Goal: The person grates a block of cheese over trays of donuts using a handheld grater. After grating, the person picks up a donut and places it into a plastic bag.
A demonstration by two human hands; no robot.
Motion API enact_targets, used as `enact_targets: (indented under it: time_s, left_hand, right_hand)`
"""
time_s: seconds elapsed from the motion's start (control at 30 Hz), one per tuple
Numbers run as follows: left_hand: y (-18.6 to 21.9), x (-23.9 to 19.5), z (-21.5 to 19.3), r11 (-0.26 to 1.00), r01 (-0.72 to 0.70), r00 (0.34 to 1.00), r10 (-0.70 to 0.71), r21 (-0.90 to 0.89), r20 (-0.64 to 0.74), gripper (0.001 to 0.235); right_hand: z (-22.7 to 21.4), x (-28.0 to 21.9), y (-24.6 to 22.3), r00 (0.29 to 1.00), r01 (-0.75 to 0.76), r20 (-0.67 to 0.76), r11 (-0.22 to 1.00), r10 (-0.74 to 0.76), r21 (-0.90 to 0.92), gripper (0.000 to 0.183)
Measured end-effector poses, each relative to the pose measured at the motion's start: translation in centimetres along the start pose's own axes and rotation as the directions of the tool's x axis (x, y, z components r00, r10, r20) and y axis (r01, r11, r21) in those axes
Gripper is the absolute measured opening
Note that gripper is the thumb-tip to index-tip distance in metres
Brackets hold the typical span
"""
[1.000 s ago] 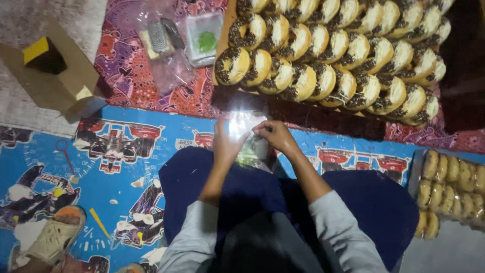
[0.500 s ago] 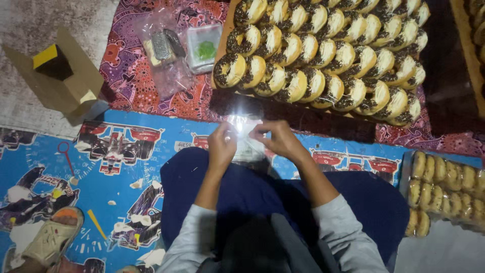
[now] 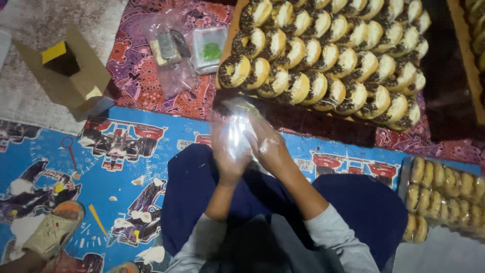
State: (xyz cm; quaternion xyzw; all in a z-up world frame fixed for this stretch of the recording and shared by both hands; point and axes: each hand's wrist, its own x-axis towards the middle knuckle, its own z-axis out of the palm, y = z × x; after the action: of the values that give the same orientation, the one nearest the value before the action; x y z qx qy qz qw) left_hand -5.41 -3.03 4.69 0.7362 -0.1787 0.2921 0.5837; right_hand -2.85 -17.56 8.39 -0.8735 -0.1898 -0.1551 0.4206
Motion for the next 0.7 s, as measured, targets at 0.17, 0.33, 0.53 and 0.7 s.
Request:
enact_targets:
  time_s: [0.17, 0.33, 0.53, 0.7]
  left_hand:
    - [-4.1, -1.0, 2.1, 0.118, 0.432, 0.856, -0.365, -0.894, 0.366, 0.083]
    - [-11.8, 3.0, -0.3, -0.077, 0.345, 0.810, -0.479, -0.936, 0.338, 0.060]
    - [-13.8, 6.9, -4.3, -0.142, 0.141, 0.737, -0.646, -0.980, 0.199, 0.024]
    - [-12.7, 8.9, -5.9, -0.354, 0.083, 0.777, -0.562, -0.932, 0.283, 0.028]
  right_hand:
    - [1.5, 1.8, 0.8, 0.973, 0.228, 0.030, 0.974, -0.227, -0.020, 0.047]
    - [4.1, 3.4, 1.8, 0.861, 0.506, 0.111, 0.858, -0.496, -0.088, 0.045]
    - [1.0, 9.2, 5.5, 0.957, -0.265, 0.106, 0.963, 0.269, -0.052, 0.056]
    - [4.3, 15.5, 9.1, 0.981, -0.104, 0.061, 0.767, 0.184, -0.633, 0.126]
